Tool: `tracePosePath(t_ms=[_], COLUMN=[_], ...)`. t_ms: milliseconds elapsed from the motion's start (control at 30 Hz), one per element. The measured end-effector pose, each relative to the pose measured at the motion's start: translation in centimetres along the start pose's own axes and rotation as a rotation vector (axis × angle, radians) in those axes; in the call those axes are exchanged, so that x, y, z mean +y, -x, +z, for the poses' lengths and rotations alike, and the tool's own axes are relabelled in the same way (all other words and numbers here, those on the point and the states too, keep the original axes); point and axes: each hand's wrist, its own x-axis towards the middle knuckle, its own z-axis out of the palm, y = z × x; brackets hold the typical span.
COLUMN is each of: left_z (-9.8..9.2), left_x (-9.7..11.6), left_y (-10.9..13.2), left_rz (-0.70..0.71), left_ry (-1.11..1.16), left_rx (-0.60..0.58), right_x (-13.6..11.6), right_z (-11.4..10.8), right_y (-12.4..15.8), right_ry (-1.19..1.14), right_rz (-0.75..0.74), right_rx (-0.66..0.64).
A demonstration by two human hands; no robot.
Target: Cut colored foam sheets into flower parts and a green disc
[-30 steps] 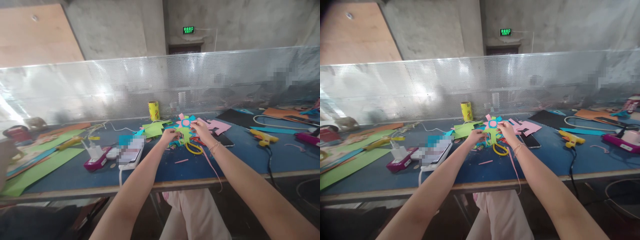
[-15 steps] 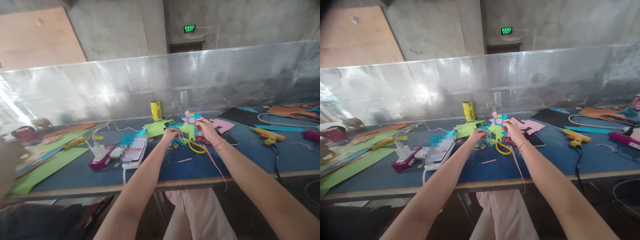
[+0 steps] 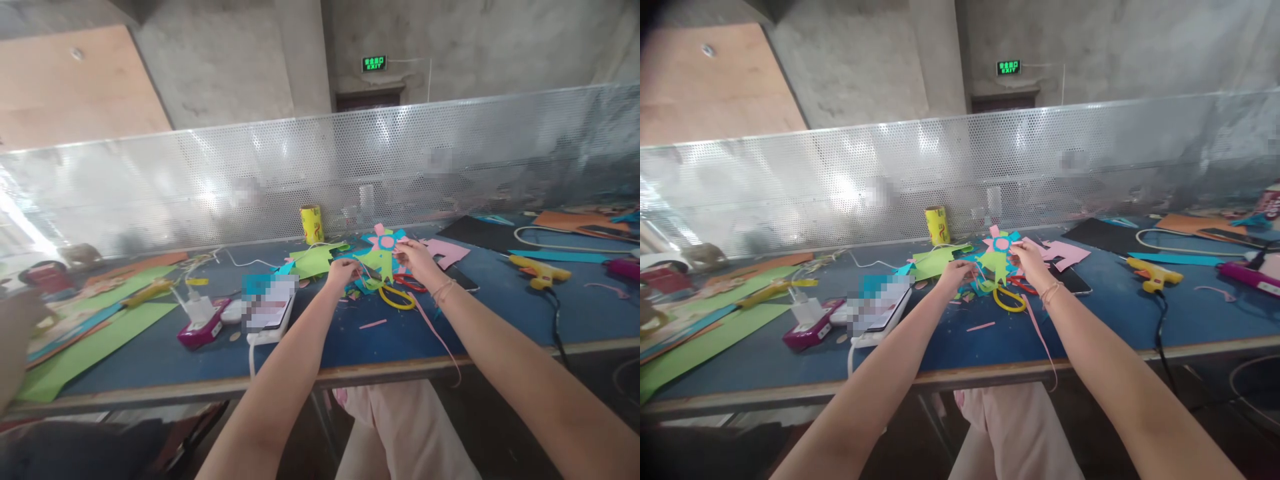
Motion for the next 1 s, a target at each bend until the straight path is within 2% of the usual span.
tracePosePath(t_ms=[200, 367, 500, 1000], left_z=[0.26, 0.32, 0.36, 0.50], left_x=[0.06, 0.29, 0.28, 0.55], left_y=[0.01, 0.06, -0.03, 0.31], left_rz=[0.012, -0.033, -0.040, -0.089], left_ry=[-0.023, 0.085, 0.138, 0.080], left_rx=[-0.002, -0.020, -0.020, -0.046], right_x=[-0.13, -0.15, -0.24, -0.36], right_z=[0.08, 0.03, 0.24, 0.61], right_y=[0.29, 0.41, 0.58, 0.89], right_ry=[0.007, 0.034, -0.008, -0.055], right_rz=[-0.042, -0.118, -0.108, -0.055], right_rx=[-0.010, -0.062, -0.065, -0.119])
